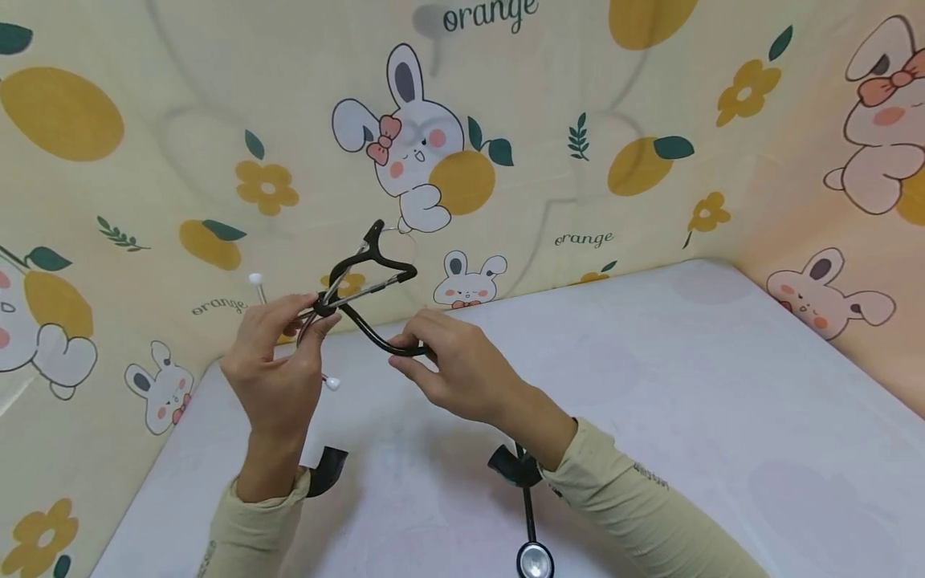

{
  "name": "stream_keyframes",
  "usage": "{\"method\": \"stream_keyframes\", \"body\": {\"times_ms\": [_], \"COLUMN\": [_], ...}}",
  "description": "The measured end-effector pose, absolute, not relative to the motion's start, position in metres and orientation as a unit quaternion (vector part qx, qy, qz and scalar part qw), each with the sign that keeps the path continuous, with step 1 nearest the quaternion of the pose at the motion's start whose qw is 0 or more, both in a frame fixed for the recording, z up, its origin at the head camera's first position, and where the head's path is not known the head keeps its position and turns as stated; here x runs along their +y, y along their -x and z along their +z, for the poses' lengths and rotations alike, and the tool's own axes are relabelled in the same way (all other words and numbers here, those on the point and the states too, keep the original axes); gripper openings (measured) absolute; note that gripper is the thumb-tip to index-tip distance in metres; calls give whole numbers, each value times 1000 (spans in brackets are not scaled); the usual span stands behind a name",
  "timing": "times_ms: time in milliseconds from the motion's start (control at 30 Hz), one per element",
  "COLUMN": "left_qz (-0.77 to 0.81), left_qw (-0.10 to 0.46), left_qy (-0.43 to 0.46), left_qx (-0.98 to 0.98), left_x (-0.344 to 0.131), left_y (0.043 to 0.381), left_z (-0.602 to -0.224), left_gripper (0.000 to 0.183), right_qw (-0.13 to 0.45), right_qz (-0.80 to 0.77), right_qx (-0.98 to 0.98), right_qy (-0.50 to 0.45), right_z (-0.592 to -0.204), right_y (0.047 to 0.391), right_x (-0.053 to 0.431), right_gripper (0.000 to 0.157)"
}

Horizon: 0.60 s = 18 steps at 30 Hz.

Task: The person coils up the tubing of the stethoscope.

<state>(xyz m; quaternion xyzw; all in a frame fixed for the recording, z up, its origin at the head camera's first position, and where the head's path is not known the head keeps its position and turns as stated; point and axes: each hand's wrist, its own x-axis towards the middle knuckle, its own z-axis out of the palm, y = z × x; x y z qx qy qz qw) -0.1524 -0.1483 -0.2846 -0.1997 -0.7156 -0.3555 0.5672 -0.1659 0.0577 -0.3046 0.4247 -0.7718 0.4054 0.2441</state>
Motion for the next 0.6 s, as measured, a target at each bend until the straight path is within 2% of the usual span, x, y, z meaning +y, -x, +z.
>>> {"method": "stream_keyframes", "body": {"times_ms": [133,600], "left_qz": [-342,-254], "left_qw": [562,571], "left_qy": [197,239], "left_qx": [-727,-743], "left_x": [-146,-136], "left_y": [153,158], "left_z": [-287,-301], "left_gripper": [28,18], "right_qw": [275,290], "right_qz": [404,382], "right_qx": [-763,-757], "right_qy": [-422,-443], "right_z": [-304,-307], "right_y": [165,162], "right_x": [58,55], "right_gripper": [15,14]}}
